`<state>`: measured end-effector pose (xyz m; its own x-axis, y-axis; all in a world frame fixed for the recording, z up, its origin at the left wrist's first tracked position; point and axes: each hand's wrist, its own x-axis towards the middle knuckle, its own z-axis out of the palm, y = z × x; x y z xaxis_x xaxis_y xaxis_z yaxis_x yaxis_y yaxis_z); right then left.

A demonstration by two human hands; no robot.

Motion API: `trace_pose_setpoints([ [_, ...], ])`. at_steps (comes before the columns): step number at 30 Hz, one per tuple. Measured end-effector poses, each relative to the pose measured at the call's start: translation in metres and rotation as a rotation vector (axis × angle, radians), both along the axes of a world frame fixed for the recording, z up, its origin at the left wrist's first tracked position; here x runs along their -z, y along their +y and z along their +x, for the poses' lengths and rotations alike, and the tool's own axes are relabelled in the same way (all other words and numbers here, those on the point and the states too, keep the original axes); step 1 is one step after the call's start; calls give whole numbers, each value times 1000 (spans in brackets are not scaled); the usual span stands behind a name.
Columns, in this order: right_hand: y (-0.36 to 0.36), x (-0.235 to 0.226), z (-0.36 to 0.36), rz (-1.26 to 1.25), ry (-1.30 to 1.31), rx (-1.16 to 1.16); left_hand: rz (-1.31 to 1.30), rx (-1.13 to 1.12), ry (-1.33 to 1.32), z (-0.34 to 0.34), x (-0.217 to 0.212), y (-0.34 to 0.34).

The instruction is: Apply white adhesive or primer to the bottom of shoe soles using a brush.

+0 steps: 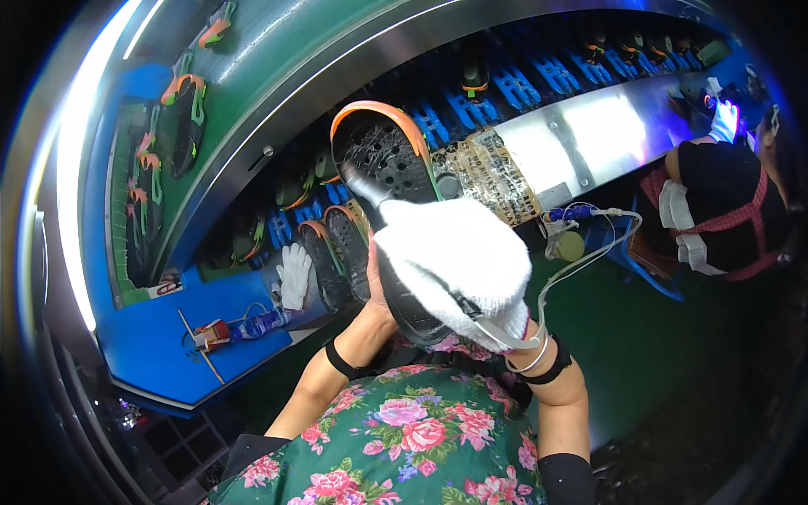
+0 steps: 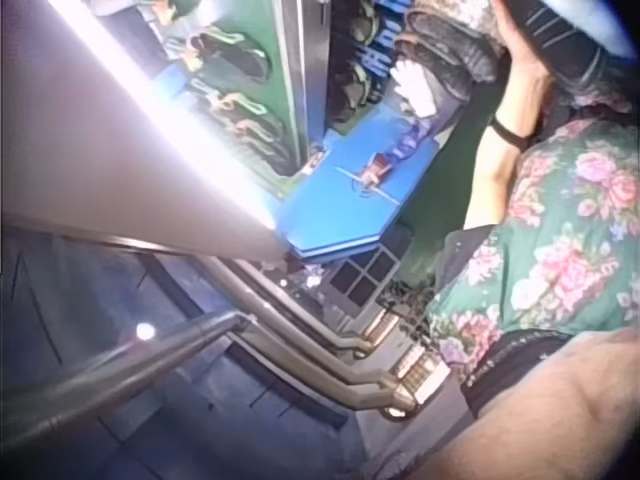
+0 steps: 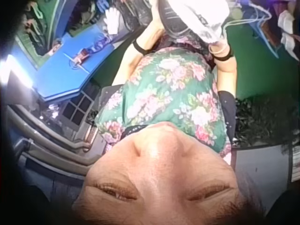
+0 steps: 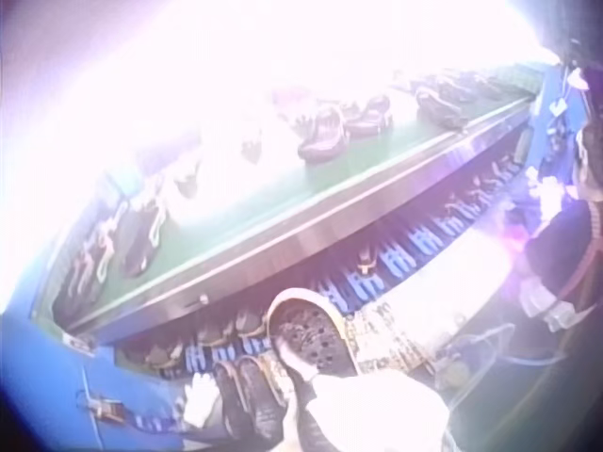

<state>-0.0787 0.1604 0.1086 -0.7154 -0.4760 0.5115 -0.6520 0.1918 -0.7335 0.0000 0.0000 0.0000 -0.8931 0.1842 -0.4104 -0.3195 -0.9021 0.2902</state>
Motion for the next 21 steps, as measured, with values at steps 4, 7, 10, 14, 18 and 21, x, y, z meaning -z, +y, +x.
trace_pose_setpoints([
  [4,-5,22,7,82,41,10,-13,-5,-29,-8,8,-3],
  [7,-6,25,18,97,-35,-54,330,69,250,-18,8,-1],
  [10,-8,30,-3,-153,-24,-45,300,-25,216,-26,-5,0],
  [14,-4,37,4,31,-18,-115,218,-48,157,-34,-17,-1],
  [18,-8,46,10,-75,-52,-208,152,25,274,-41,-4,-5],
  [21,1,38,1,-160,-226,-146,551,-94,420,-53,-5,-8],
])
